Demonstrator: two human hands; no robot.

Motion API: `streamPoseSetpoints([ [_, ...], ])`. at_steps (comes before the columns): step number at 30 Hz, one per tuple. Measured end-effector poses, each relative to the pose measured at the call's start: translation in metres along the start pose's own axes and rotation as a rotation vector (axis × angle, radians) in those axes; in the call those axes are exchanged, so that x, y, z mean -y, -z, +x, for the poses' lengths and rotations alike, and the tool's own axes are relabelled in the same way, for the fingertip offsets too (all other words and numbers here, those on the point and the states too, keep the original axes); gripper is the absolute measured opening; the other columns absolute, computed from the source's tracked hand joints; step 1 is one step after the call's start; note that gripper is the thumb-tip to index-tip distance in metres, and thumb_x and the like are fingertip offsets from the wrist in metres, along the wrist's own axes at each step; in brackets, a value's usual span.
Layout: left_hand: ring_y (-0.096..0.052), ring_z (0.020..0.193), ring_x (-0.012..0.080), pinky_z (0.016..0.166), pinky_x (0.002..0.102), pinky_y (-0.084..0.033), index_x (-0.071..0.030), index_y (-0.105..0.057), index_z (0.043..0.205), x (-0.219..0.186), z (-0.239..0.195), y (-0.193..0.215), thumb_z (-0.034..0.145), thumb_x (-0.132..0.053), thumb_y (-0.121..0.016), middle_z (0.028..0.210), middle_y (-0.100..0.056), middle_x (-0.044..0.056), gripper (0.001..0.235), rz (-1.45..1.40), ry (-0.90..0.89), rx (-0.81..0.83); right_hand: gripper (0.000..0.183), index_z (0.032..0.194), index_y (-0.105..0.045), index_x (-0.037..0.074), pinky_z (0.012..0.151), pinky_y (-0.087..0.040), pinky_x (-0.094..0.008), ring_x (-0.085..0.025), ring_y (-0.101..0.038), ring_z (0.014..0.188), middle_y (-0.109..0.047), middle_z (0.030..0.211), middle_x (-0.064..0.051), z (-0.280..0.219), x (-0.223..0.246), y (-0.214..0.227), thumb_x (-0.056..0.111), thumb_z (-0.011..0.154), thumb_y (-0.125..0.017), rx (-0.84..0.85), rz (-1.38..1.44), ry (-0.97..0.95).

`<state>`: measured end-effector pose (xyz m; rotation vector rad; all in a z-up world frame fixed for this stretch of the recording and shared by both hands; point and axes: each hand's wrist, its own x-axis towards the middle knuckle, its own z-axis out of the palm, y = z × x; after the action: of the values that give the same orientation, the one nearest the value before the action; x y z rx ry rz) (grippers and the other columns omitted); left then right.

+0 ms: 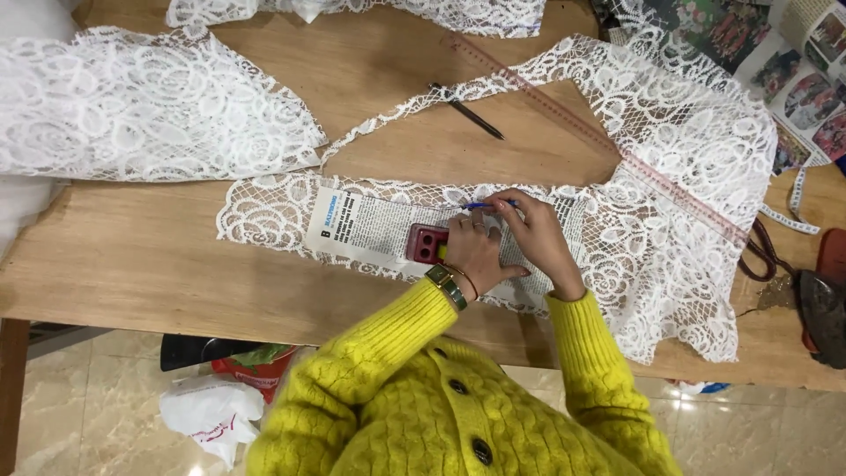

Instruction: The person lays a piece of white lace fabric on a wooden table and places a newspaper on top of it. They then use a ruler and a pen to mark measurements on the newspaper and the lace fabric.

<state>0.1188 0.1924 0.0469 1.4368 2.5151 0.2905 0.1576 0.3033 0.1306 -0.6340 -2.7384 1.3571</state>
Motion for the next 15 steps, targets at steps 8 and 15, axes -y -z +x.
streamPoseSetpoints([
  [8, -0.065, 0.099, 0.0468, 0.094, 0.066, -0.038, -0.008, -0.076, 0.103, -0.008, -0.003, 0.011, 0.065, -0.089, -0.056, 0.109, -0.071, 0.028, 0.091, 0.046, 0.045, -0.033, 0.018, 0.116, -0.071, 0.010, 0.094, -0.052, -0.052, -0.039, -0.070, 0.100, -0.076, 0.096, -0.015, -0.001, -0.022, 0.018, 0.016, 0.107, -0.057, -0.042, -0.113, 0.024],
  [15, -0.068, 0.101, 0.0446, 0.109, 0.076, -0.024, -0.007, -0.076, 0.106, -0.018, 0.002, 0.004, 0.068, -0.087, -0.058, 0.106, -0.073, 0.024, 0.090, 0.054, 0.065, -0.135, 0.018, 0.115, -0.072, 0.012, 0.094, -0.052, -0.051, -0.039, -0.070, 0.104, -0.077, 0.099, -0.015, 0.000, -0.033, 0.017, 0.017, 0.106, -0.057, -0.042, -0.033, 0.021],
])
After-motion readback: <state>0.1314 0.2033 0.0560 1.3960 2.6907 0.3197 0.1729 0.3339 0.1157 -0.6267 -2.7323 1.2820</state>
